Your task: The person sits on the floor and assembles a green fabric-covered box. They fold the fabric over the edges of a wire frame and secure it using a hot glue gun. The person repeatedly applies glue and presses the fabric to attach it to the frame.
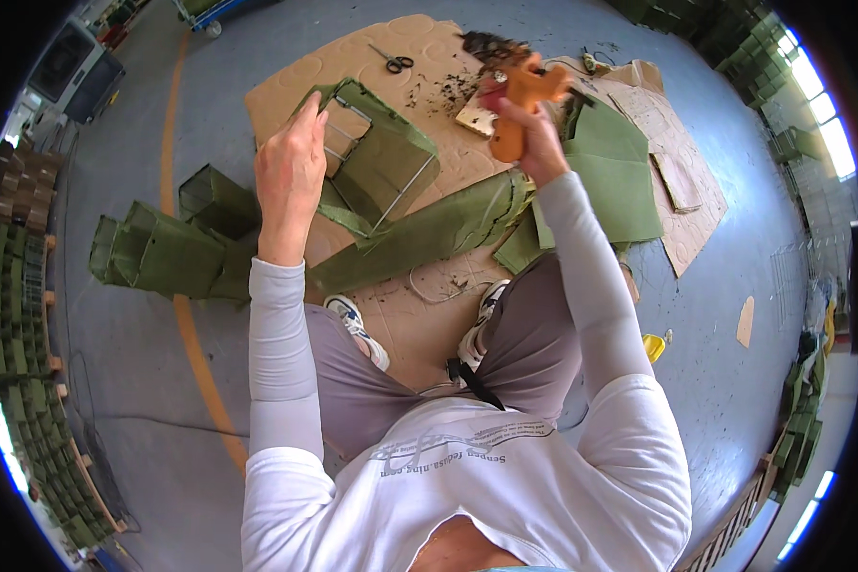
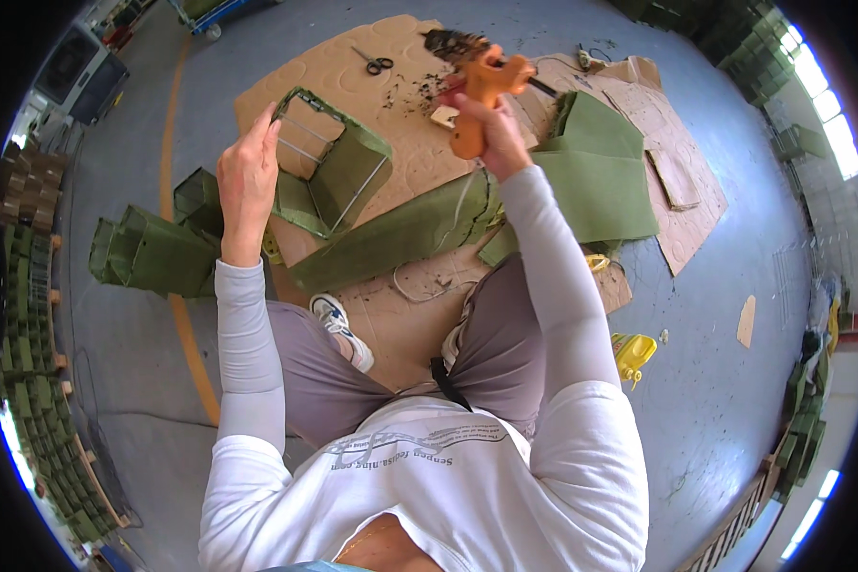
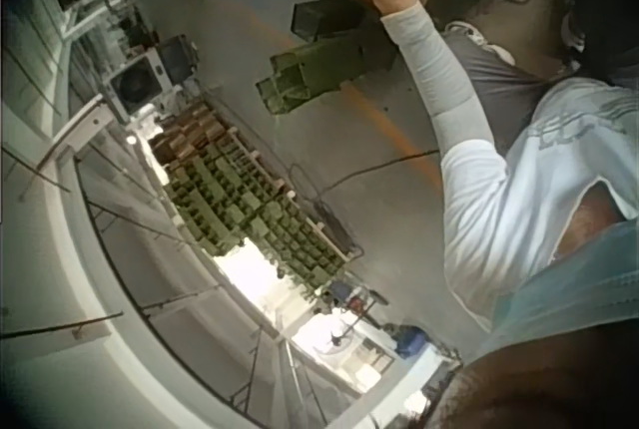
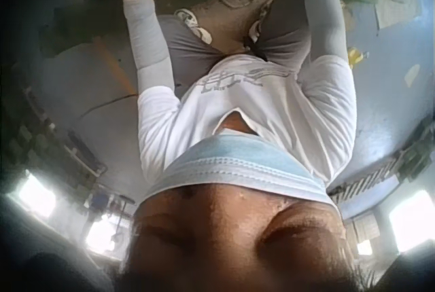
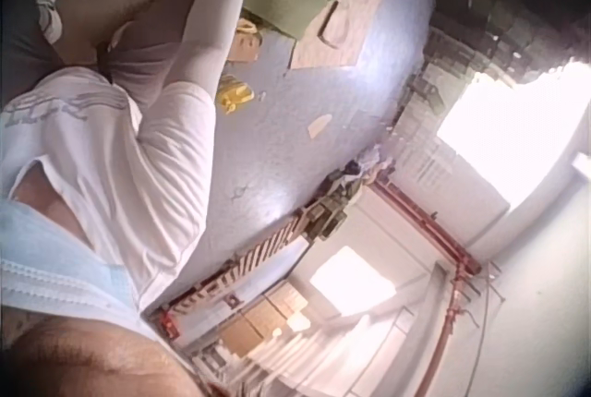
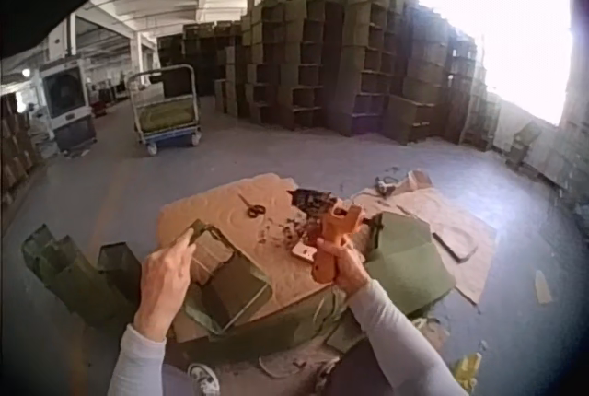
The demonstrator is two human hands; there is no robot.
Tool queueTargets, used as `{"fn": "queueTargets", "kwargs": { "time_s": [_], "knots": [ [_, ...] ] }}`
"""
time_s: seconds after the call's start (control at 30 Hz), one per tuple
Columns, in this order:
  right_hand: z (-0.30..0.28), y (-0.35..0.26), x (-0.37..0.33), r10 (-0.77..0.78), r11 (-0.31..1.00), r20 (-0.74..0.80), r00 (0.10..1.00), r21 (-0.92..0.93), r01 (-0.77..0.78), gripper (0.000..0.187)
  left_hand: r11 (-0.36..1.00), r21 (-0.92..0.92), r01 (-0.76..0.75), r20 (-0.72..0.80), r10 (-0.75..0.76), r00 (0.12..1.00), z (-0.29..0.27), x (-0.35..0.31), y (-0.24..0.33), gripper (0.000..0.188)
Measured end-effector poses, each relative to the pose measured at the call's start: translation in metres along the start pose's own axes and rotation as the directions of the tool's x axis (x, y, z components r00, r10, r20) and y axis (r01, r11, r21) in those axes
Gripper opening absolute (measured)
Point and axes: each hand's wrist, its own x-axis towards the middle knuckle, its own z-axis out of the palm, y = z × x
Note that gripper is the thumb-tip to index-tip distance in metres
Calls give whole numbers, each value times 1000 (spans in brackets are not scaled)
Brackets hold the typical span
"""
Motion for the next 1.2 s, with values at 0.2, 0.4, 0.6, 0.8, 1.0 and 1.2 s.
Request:
{"fn": "queueTargets", "kwargs": {
  "time_s": [0.2,0.4,0.6,0.8,1.0,1.2],
  "knots": [
    [-3,-31,-92,-136,976,384,913,209,58,46,993,-32,110,61,-108,992,-25,-1,3,30],
    [2,-12,-188,270,952,502,822,-10,-306,54,983,-68,169,100,-162,982,-32,-10,7,30],
    [39,-8,-204,485,864,388,784,-353,-359,36,990,-83,110,5,-110,994,-31,-35,10,27],
    [48,13,-224,500,814,381,777,-512,-273,34,984,-96,150,-16,-152,988,-34,-48,7,27],
    [54,32,-235,355,882,449,820,-452,-134,27,987,-64,150,-57,-153,987,-39,-63,3,28],
    [63,43,-237,252,874,481,840,-485,16,42,981,-27,192,-43,-193,980,-40,-73,3,30]
  ]
}}
